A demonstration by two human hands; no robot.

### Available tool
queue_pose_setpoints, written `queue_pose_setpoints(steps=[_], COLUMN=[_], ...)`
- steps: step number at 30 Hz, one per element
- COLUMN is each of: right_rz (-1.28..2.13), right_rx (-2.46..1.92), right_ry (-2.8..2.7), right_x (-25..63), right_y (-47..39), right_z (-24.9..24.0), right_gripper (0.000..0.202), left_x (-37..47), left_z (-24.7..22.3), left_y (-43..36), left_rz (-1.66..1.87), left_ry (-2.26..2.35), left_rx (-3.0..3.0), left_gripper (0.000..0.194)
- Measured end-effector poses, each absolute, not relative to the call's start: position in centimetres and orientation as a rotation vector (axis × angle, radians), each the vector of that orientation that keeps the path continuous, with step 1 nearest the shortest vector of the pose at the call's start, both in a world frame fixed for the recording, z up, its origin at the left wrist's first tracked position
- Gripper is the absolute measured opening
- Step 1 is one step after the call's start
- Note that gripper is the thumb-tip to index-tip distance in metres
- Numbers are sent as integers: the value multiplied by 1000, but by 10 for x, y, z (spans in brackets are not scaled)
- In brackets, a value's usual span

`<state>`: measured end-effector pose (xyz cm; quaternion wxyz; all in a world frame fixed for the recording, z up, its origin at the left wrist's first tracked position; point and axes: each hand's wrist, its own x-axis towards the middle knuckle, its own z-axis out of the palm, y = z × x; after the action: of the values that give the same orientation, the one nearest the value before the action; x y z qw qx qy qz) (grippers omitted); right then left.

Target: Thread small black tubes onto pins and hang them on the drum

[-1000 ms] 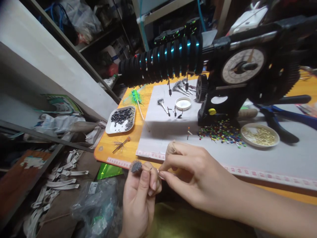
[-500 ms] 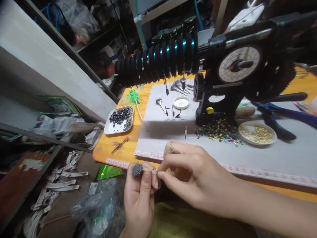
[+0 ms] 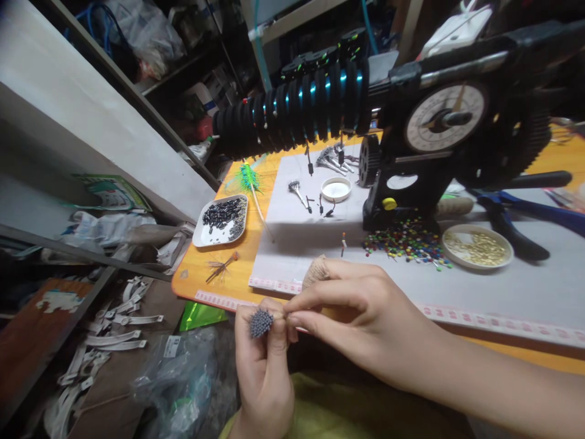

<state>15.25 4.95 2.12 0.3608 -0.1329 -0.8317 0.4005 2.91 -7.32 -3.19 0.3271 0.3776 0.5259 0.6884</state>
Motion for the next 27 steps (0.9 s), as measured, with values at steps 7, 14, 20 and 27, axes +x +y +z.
queue_pose_setpoints(steps=[7, 14, 20, 27], right_rz=[872, 803, 948, 788], right_rx=[-352, -357, -341, -137], right_ry=[-2210, -2128, -2052, -2182], right_x=[158, 163, 162, 163], right_y=[43, 56, 54, 59], right_z=[23, 26, 27, 28], right_gripper=[13, 16, 14, 19], left_x=[38, 17, 16, 21], left_z=[-11, 4, -19, 0], left_y=[-56, -49, -41, -35], left_rz=[2257, 2309, 1902, 1923], left_ry=[975, 896, 1089, 557], left_rx=[773, 670, 906, 1040], left_gripper=[12, 15, 31, 13])
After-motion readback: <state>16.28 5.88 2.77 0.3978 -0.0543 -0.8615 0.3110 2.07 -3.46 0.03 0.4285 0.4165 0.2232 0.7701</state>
